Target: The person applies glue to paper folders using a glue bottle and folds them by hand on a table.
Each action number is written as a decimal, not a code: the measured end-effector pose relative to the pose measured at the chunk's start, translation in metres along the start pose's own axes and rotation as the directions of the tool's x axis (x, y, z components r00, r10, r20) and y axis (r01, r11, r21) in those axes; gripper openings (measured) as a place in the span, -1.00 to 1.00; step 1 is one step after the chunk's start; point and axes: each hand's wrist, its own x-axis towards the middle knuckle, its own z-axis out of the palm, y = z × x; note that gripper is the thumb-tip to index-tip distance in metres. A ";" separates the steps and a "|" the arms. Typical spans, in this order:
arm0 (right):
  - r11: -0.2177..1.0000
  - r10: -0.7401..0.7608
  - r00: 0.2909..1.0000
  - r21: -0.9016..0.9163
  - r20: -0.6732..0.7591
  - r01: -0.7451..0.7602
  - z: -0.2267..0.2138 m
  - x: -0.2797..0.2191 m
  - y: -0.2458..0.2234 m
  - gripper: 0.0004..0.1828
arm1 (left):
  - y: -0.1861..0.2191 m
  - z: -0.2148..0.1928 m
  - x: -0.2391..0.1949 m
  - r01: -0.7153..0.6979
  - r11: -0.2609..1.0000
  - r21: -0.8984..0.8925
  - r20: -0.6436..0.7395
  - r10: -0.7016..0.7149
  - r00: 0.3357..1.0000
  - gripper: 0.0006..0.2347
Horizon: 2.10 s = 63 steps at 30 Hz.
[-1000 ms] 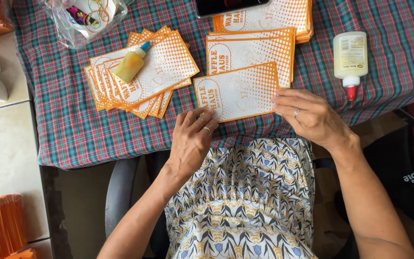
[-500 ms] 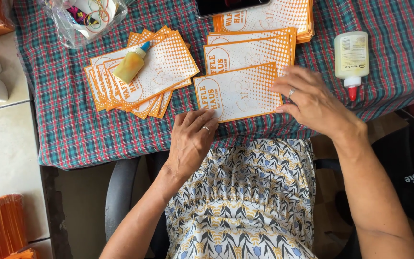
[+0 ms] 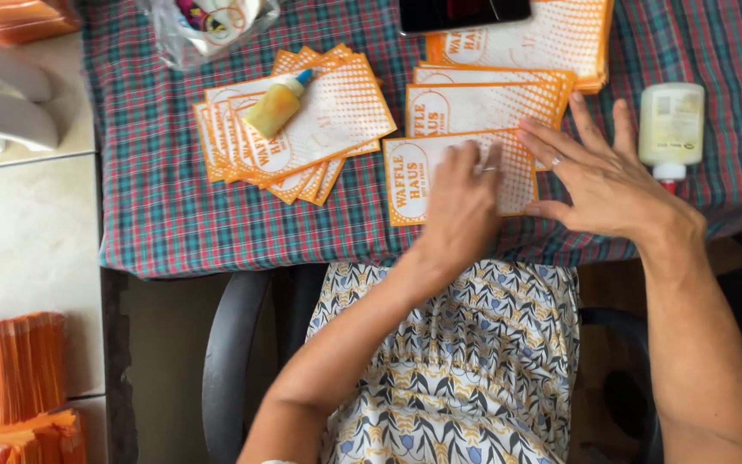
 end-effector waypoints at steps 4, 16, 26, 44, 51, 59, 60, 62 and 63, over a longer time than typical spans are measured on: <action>0.997 0.035 0.997 0.061 0.071 -0.040 -0.012 0.004 -0.008 0.17 | 0.003 0.010 0.002 0.180 0.950 0.254 -0.001 -0.185 0.983 -0.65; 0.994 0.046 0.993 0.092 0.112 -0.057 -0.016 0.002 -0.009 0.13 | -0.062 -0.075 -0.036 0.231 0.929 0.288 0.068 -0.260 0.963 -0.46; 0.992 0.053 0.987 0.107 0.150 -0.070 -0.008 0.000 -0.003 0.14 | -0.083 -0.094 -0.033 0.103 0.953 0.283 0.305 -0.192 0.933 0.00; 0.967 -0.078 0.917 0.194 -0.392 0.165 0.023 -0.001 -0.094 -0.09 | -0.109 -0.136 -0.021 0.347 0.845 -0.406 0.097 -0.337 0.936 -0.78; 0.915 -0.049 0.811 0.300 -0.583 0.271 0.011 -0.009 -0.107 -0.50 | -0.183 -0.151 -0.010 0.462 0.862 0.211 -0.171 -0.432 0.885 -0.51; 0.934 0.069 0.330 0.177 -0.941 0.309 -0.037 0.100 -0.134 -0.66 | -0.225 -0.146 -0.012 0.391 0.904 -0.171 -0.374 -0.427 0.823 -0.59; 0.925 0.043 0.289 0.148 -0.956 0.351 -0.034 0.121 -0.141 -0.66 | -0.223 -0.157 -0.012 0.382 0.879 -0.286 -0.446 -0.475 0.759 -0.63; 0.921 -0.006 0.384 0.145 -0.923 0.363 -0.006 0.162 -0.167 -0.68 | -0.224 -0.169 -0.014 0.401 0.878 -0.261 -0.475 -0.478 0.739 -0.64; 0.913 -0.061 0.470 0.141 -0.881 0.383 0.009 0.181 -0.179 -0.64 | -0.224 -0.174 -0.014 0.421 0.877 -0.231 -0.511 -0.477 0.715 -0.66</action>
